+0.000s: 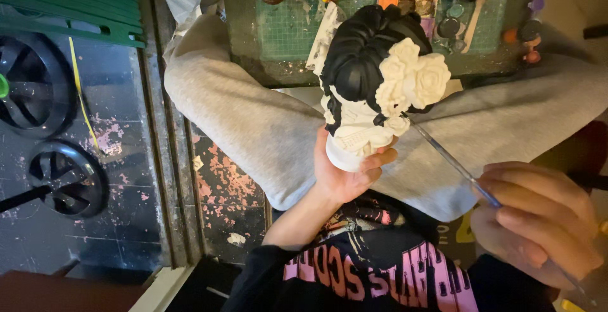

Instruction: The person sits cross-legged on the floor holding a black-and-white figurine in one hand and paints its raised details with a small brush, dipping the brush toward the paint palette on the table and rotating the figurine to reach different sides.

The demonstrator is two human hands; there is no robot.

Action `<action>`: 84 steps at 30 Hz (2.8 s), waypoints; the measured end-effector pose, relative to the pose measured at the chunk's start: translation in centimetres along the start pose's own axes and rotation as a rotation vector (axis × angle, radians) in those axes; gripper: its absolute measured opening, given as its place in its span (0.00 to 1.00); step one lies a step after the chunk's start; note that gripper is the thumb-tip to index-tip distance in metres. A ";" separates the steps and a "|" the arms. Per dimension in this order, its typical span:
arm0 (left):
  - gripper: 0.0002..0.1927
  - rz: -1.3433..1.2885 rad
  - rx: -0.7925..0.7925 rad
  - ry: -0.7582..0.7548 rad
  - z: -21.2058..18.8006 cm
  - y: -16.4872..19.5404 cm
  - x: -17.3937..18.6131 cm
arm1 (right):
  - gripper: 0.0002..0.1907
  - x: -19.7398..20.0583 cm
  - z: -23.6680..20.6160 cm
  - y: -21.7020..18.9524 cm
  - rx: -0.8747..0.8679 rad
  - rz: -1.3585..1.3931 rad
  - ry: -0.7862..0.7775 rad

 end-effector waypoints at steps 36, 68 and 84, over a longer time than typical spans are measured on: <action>0.36 -0.010 0.018 0.009 0.0 0.1 0.0 | 0.03 -2.1 2.2 0.8 0.043 -0.011 0.159; 0.38 -0.023 0.025 -0.002 0.1 -0.1 -0.4 | 0.17 -2.0 1.6 0.9 -0.032 0.037 0.193; 0.37 -0.028 0.024 0.021 0.0 0.0 -0.3 | 0.03 -1.3 2.4 0.0 -0.066 -0.020 0.019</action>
Point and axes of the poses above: each hand's wrist, its own z-axis towards the middle knuckle, its own x-axis out of the back of the hand, y = z × x, the point moved 4 cm from there along z, towards the middle knuckle, and after that the axes turned 4 degrees about -y, right-handed, at the moved point
